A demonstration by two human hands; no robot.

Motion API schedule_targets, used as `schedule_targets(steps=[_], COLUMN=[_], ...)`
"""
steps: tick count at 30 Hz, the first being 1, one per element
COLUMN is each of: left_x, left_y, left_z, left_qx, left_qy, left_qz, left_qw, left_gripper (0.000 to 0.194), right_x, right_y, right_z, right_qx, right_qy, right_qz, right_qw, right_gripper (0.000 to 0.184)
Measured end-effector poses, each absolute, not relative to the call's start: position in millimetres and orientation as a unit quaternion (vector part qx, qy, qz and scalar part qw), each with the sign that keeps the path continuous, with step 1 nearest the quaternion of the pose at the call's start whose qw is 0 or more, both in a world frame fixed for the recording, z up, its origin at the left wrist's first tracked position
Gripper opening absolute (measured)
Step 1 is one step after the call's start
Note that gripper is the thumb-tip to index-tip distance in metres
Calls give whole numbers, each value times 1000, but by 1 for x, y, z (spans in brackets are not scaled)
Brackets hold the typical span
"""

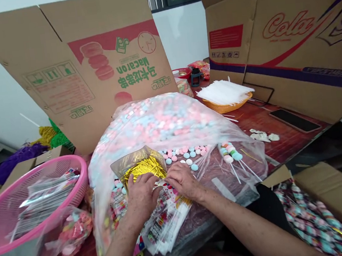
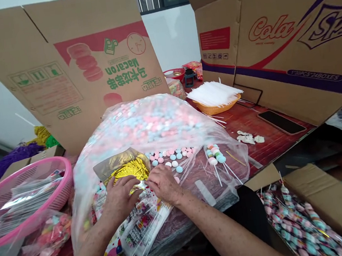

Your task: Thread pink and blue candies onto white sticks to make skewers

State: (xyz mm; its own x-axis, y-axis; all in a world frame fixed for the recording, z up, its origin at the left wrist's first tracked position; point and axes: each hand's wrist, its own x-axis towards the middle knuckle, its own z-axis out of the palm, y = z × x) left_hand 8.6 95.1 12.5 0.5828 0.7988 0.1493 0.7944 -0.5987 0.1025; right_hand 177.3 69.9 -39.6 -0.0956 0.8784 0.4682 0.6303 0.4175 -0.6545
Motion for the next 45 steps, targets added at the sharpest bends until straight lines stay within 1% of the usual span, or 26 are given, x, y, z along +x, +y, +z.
schedule_targets(steps=[1, 3, 6, 9, 14, 18, 22, 26, 30, 34, 39, 43, 45], left_x=[10, 12, 12, 11, 9, 11, 15, 16, 12, 6, 5, 6, 8], left_y=[96, 97, 98, 96, 86, 75, 63, 54, 51, 49, 44, 43, 44], left_z=[13, 15, 19, 23, 20, 11, 1, -5, 0, 3, 1, 2, 2], left_qx=[884, 873, 867, 857, 819, 802, 830, 842, 850, 838, 863, 884, 888], left_qy=[457, 469, 446, 427, 440, 474, 428, 409, 393, 408, 411, 401, 387], left_qz=[92, 98, 102, 114, 199, 208, 207, 190, 163, 187, 164, 153, 163], left_qw=[35, 92, 196, 264, 310, 298, 292, 298, 310, 310, 242, 188, 190], left_gripper=[14, 14, 15, 17, 17, 19, 28, 32, 34, 29, 32, 33, 32], right_x=[180, 185, 191, 189, 178, 177, 188, 202, 198, 185, 187, 194, 190], right_y=[69, 67, 65, 65, 62, 51, 36, 29, 28, 27, 27, 23, 20], right_z=[-39, -37, -31, -25, -25, -32, -28, -16, -13, -20, -22, -15, -14], right_qx=[-516, -510, -493, -480, -504, -520, -526, -478, -456, -455, -463, -476, -495], right_qy=[-724, -715, -706, -691, -633, -590, -545, -531, -480, -411, -361, -411, -440], right_qz=[154, 171, 212, 263, 323, 365, 412, 490, 546, 574, 588, 580, 559], right_qw=[432, 446, 462, 472, 490, 499, 505, 500, 513, 542, 557, 518, 499], right_gripper=[16, 14, 18, 8, 25, 36, 44, 32, 30, 35, 39, 37, 38])
